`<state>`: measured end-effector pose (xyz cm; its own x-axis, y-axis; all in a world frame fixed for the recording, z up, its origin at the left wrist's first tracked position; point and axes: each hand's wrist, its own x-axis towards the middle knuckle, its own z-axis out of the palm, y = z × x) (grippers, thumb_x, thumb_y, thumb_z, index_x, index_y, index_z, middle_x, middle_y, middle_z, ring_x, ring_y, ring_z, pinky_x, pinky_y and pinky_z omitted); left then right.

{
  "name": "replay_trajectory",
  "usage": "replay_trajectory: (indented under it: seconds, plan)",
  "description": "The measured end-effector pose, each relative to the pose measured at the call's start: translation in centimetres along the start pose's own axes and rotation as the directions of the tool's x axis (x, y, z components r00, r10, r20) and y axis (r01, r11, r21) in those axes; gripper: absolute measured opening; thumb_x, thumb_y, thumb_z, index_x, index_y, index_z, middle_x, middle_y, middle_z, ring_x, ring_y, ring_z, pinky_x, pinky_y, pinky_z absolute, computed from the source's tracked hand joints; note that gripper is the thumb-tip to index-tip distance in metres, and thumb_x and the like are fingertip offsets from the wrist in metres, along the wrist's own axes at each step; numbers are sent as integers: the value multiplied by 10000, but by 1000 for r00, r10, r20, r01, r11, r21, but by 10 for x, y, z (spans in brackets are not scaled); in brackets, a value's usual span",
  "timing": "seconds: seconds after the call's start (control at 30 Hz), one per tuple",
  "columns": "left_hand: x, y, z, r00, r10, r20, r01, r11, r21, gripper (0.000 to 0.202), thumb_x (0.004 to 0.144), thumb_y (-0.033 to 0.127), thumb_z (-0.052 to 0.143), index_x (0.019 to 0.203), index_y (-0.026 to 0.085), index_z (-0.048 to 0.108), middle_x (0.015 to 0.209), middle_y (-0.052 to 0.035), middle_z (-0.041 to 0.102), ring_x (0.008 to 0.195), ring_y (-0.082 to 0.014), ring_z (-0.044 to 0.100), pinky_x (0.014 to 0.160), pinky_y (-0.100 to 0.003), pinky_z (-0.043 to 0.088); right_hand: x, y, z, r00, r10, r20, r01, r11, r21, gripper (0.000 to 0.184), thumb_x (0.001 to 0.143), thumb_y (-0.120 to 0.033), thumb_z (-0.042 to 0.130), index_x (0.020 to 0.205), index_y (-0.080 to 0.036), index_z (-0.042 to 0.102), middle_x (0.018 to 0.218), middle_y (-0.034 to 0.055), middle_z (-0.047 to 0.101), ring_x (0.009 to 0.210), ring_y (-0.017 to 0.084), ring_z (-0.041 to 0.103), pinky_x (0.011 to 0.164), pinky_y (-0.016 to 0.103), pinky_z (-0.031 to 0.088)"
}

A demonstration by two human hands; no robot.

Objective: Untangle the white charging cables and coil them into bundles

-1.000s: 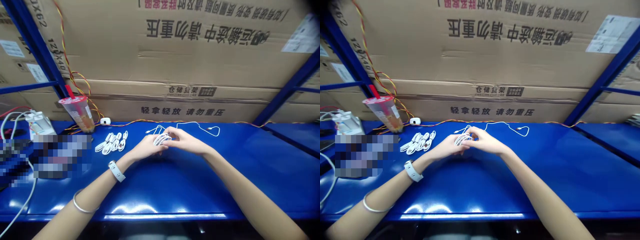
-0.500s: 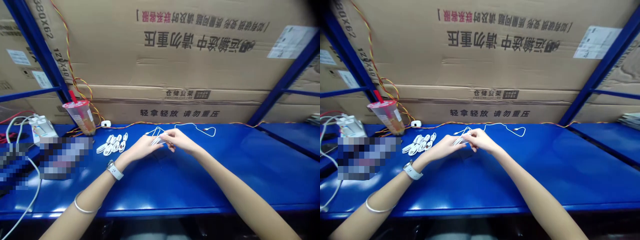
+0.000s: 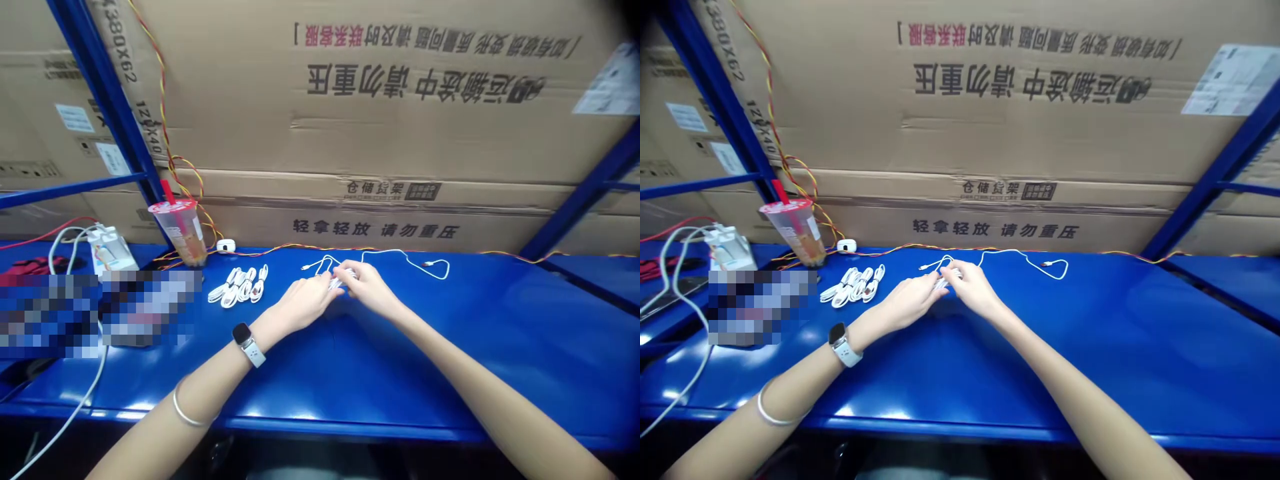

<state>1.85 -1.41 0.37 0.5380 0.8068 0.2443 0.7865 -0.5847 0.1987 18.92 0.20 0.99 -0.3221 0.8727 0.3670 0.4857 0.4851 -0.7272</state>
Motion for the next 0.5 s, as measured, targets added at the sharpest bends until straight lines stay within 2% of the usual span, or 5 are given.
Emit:
replay_trajectory:
  seconds: [0.17, 0.27, 0.33, 0.4, 0.5]
  plan:
    - [-3, -1, 2, 998, 61, 22, -61, 998, 29, 439, 976, 408, 253, 1163, 93, 495, 1063, -178, 638, 929, -280, 644, 757, -340, 470, 0, -1, 2, 997, 5, -77, -8, 999, -36, 300, 873, -420, 492, 764, -165, 606, 556, -4, 525, 519, 124, 481, 510, 242, 346]
    - [-3, -2, 1, 1000, 25, 10, -25, 1000, -10, 401, 973, 392, 274, 1152, 118, 506, 1022, -169, 641, 876, -260, 648, 723, -315, 451, 1, 0, 5, 996, 55, -74, -47, 993, 109, 292, 866, -468, 509, 865, -184, 579, 531, -41, 471, 445, 96, 415, 458, 228, 321]
    - [0, -6, -1, 998, -47, -44, 42, 994, -102, 359, 970, 374, 293, 1111, 140, 526, 980, -151, 644, 851, -245, 642, 699, -298, 437, 2, 2, 4, 993, 113, -28, -100, 953, 288, 367, 888, -543, 435, 993, -206, 536, 520, -70, 413, 408, 90, 367, 418, 217, 295]
    - [4, -13, -5, 984, -140, -114, 107, 962, -253, 315, 963, 353, 310, 1031, 156, 547, 917, -124, 643, 817, -223, 626, 680, -283, 425, 2, 5, 4, 991, 123, 44, -131, 927, 351, 413, 926, -555, 331, 1083, -218, 511, 549, -68, 423, 408, 95, 377, 412, 220, 307]
    - [9, -25, -11, 938, -319, -139, 186, 798, -573, 275, 946, 345, 340, 861, 177, 541, 772, -57, 601, 662, -154, 564, 590, -243, 396, 2, 12, 6, 979, -54, 197, 31, 993, 118, 300, 943, -400, 396, 1049, -208, 602, 753, 12, 575, 612, 127, 542, 593, 271, 449]
